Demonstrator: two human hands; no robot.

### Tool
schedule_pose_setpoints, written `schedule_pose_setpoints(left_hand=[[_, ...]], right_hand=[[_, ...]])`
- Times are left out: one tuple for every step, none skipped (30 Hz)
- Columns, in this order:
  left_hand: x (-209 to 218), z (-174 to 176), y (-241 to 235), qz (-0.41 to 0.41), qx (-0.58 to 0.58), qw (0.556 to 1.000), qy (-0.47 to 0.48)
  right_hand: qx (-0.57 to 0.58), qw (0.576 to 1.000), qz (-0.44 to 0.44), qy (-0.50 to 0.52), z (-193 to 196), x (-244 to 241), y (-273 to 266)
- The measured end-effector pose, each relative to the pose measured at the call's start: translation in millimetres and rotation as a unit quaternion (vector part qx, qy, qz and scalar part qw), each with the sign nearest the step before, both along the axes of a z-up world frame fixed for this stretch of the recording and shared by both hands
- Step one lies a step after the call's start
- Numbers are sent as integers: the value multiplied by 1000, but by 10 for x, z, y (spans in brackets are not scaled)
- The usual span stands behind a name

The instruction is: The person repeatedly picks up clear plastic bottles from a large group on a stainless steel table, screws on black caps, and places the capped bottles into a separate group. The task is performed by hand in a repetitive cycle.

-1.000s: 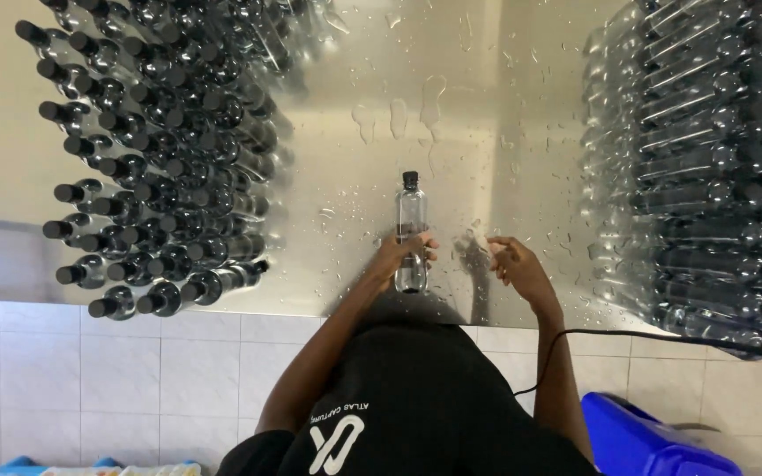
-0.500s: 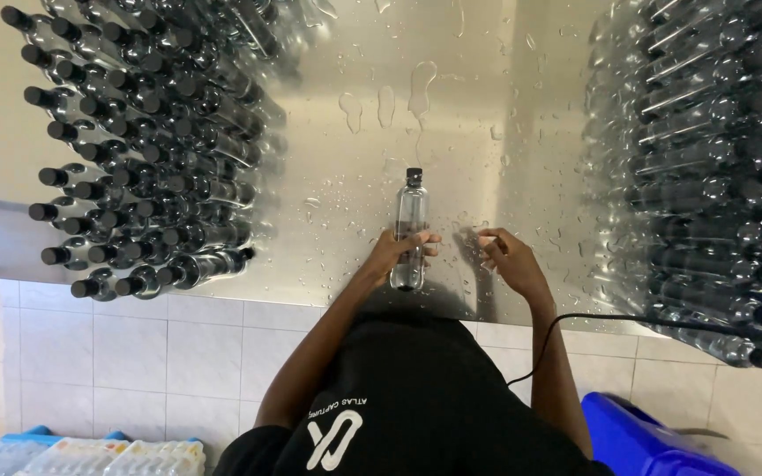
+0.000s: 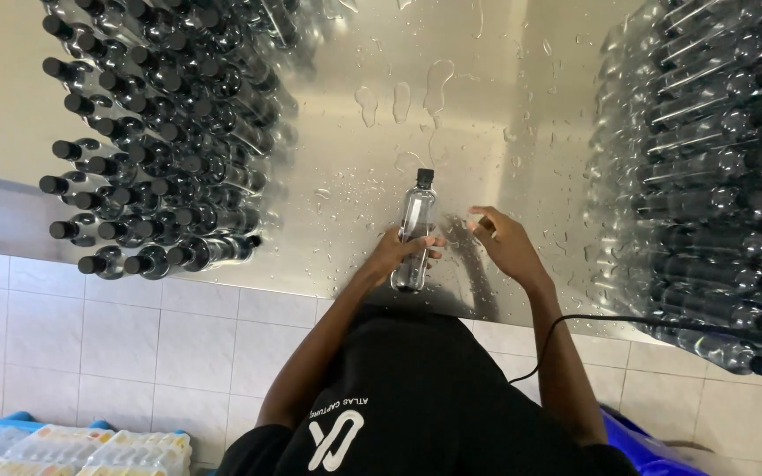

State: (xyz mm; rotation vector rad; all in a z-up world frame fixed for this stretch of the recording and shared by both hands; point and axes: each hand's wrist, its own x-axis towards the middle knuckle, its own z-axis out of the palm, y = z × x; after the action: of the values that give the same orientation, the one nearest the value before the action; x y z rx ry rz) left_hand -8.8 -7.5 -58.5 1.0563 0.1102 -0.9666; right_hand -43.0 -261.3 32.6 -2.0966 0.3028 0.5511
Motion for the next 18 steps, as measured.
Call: schedule_pose_setpoints(left_hand=[[15,173,37,-8,6,1000,-10],[17,131,79,-9,4,1000,-11],[17,91,123,-26,2,999,-23],[20,50,167,-42,1,998,-37],[39,52,228,-43,-1,998,-38],[67,54,298,-73,-19,993,-93],[96,56,370,-102,-36,983,-147],[119,142,400,-103,-38,983,-147],[143,226,430,-131,-37,977,-165],[160,309,459,-158,-36,970,-183],[182,344,518,-159,-39,969,-183],[185,376,569,-179,-43,963,-195],[193,406,622,-198,-47,957,-207],[193,323,658,-197,-50,957,-206],[193,241,693,-211,-48,949,-228],[203,154,718,-225,-47,940,-252],[201,106,730,-225,-50,940,-252],[197,62,743,-232,-58,942,-235]], right_hand=[[-15,999,16,-23,104,49,32],[-17,999,16,-24,164,109,36],[-34,998,34,-51,227,167,43],[-50,994,52,-78,291,225,51],[-53,994,52,-79,327,291,30],[-72,987,113,-87,362,365,16],[-91,976,174,-95,398,439,3],[-93,976,173,-95,499,482,41],[-122,954,243,-123,598,525,80],[-151,926,312,-149,696,565,118],[-153,926,311,-148,738,584,158],[-177,901,366,-152,779,591,192],[-200,872,420,-156,818,603,228],[-201,871,421,-153,850,617,254],[-217,853,456,-130,881,634,280],[-233,833,490,-106,911,650,297],[-235,833,490,-104,769,632,264],[-275,793,524,-146,631,614,231]])
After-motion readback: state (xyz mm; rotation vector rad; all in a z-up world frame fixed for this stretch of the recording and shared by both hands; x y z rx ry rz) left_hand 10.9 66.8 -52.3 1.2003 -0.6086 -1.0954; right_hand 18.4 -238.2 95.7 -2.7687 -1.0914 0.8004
